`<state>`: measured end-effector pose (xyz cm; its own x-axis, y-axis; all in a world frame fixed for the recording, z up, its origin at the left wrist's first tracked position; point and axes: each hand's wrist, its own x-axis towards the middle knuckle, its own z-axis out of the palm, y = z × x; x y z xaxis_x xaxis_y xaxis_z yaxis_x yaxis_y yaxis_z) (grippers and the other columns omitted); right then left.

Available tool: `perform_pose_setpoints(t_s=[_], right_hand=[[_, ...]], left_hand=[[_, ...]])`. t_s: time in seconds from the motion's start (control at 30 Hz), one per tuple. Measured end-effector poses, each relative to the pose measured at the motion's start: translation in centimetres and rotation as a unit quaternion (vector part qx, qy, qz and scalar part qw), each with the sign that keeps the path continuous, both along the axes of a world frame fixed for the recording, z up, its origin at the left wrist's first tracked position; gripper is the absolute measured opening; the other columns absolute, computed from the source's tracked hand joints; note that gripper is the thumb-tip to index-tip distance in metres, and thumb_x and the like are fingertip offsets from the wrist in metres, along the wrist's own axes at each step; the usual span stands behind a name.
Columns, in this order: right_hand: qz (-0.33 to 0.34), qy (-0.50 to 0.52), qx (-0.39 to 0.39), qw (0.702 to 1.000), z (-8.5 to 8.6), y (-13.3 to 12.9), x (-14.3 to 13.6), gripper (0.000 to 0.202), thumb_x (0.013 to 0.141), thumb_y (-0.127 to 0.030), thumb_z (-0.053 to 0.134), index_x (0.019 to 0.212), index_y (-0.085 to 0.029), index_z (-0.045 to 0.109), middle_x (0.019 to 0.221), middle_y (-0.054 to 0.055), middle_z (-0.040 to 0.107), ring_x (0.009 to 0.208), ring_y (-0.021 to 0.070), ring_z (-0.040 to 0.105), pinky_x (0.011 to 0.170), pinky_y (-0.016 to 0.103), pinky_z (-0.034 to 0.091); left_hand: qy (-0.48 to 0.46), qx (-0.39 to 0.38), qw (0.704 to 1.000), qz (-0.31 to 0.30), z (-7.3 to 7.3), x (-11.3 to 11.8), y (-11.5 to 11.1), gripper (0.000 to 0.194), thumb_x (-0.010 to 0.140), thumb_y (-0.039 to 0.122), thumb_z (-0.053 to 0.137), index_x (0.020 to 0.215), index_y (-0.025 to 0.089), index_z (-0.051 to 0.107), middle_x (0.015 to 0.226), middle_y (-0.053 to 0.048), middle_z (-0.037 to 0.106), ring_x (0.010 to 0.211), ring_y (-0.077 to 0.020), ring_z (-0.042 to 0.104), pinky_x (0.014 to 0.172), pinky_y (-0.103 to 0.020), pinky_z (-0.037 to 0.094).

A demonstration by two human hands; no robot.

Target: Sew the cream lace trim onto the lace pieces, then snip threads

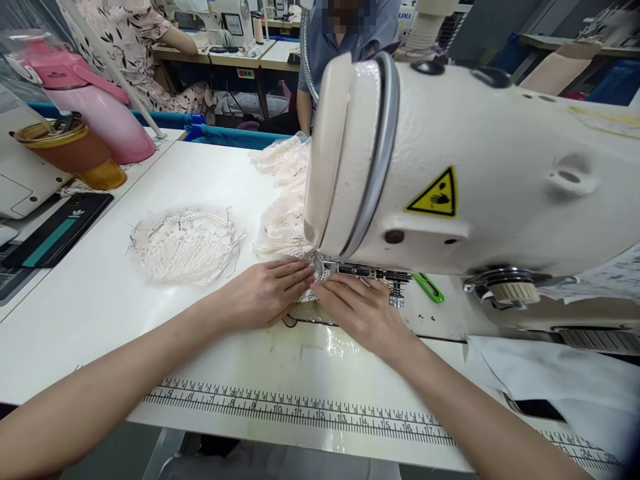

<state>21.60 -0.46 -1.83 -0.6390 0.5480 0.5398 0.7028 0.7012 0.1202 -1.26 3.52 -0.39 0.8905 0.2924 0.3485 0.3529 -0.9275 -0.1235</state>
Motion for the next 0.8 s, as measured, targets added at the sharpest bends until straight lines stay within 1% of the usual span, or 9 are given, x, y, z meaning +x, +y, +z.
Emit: perform_pose_setpoints(t_s=[0.1, 0.2, 0.3, 0.37, 0.43, 0.63, 0.73, 0.8], right_hand=[[0.021, 0.009, 0.009, 1.000, 0.17, -0.08, -0.23, 0.023, 0.086, -0.001, 0.053, 0.097, -0.017, 0.065, 0.094, -0.001, 0.075, 0.096, 0.0120, 0.065, 0.082, 0.025, 0.044], [0.016, 0.025, -0.006, 1.000, -0.03, 0.05, -0.08, 0.024, 0.086, -0.001, 0.052, 0.097, -0.018, 0.066, 0.093, 0.001, 0.074, 0.097, 0.0126, 0.065, 0.081, 0.025, 0.044], [0.006, 0.040, -0.043, 0.998, -0.38, 0.19, 0.12, 0.025, 0.090, -0.008, 0.053, 0.101, -0.024, 0.068, 0.091, -0.001, 0.074, 0.094, 0.0123, 0.064, 0.079, 0.025, 0.046], [0.004, 0.050, -0.062, 0.997, -0.50, 0.24, 0.15, 0.024, 0.091, -0.014, 0.054, 0.104, -0.028, 0.069, 0.090, -0.002, 0.073, 0.091, 0.0122, 0.064, 0.079, 0.026, 0.047], [0.005, 0.059, -0.070, 0.996, -0.49, 0.23, 0.13, 0.023, 0.092, -0.017, 0.055, 0.104, -0.029, 0.070, 0.090, -0.002, 0.073, 0.090, 0.0123, 0.064, 0.077, 0.026, 0.048], [0.003, 0.056, -0.079, 0.995, -0.27, 0.28, 0.23, 0.017, 0.093, -0.020, 0.054, 0.100, -0.025, 0.069, 0.094, 0.000, 0.072, 0.089, 0.0129, 0.064, 0.077, 0.026, 0.046], [-0.032, 0.061, -0.068, 0.995, -0.33, 0.27, 0.28, 0.015, 0.094, -0.027, 0.053, 0.102, -0.022, 0.065, 0.099, 0.001, 0.072, 0.085, 0.0118, 0.064, 0.074, 0.025, 0.043], [-0.050, 0.056, -0.054, 0.996, -0.38, 0.21, 0.21, 0.015, 0.094, -0.029, 0.054, 0.103, -0.022, 0.063, 0.100, 0.001, 0.071, 0.083, 0.0110, 0.064, 0.074, 0.025, 0.042]], left_hand=[[-0.007, 0.020, 1.000, 0.017, -0.17, 0.38, -0.24, 0.033, 0.097, 0.015, 0.039, 0.116, 0.004, 0.063, 0.121, -0.014, 0.065, 0.116, -0.0249, 0.061, 0.101, -0.039, 0.051], [-0.013, 0.023, 0.999, 0.027, -0.32, 0.71, -0.44, 0.034, 0.097, 0.015, 0.041, 0.124, 0.007, 0.059, 0.128, -0.012, 0.062, 0.123, -0.0234, 0.056, 0.105, -0.038, 0.048], [-0.002, 0.001, 1.000, 0.021, -0.49, 0.72, -0.38, 0.037, 0.098, 0.016, 0.039, 0.131, 0.011, 0.055, 0.133, -0.009, 0.057, 0.128, -0.0209, 0.052, 0.109, -0.037, 0.045], [0.003, -0.012, 1.000, 0.017, -0.61, 0.62, -0.26, 0.037, 0.099, 0.016, 0.037, 0.130, 0.010, 0.055, 0.133, -0.009, 0.058, 0.126, -0.0208, 0.053, 0.108, -0.037, 0.046], [0.003, -0.020, 1.000, 0.015, -0.70, 0.55, -0.17, 0.037, 0.099, 0.016, 0.035, 0.128, 0.008, 0.056, 0.132, -0.009, 0.058, 0.124, -0.0210, 0.055, 0.107, -0.037, 0.047], [-0.009, -0.026, 0.999, 0.021, -0.74, 0.64, -0.22, 0.035, 0.099, 0.018, 0.038, 0.125, 0.008, 0.058, 0.131, -0.010, 0.059, 0.121, -0.0228, 0.057, 0.104, -0.039, 0.048], [-0.010, -0.032, 0.999, 0.021, -0.69, 0.65, -0.22, 0.035, 0.099, 0.018, 0.039, 0.126, 0.009, 0.058, 0.131, -0.010, 0.060, 0.121, -0.0229, 0.058, 0.104, -0.040, 0.048], [-0.012, -0.034, 0.999, 0.023, -0.66, 0.63, -0.20, 0.034, 0.098, 0.019, 0.039, 0.126, 0.010, 0.059, 0.130, -0.009, 0.060, 0.122, -0.0224, 0.057, 0.105, -0.039, 0.047]])
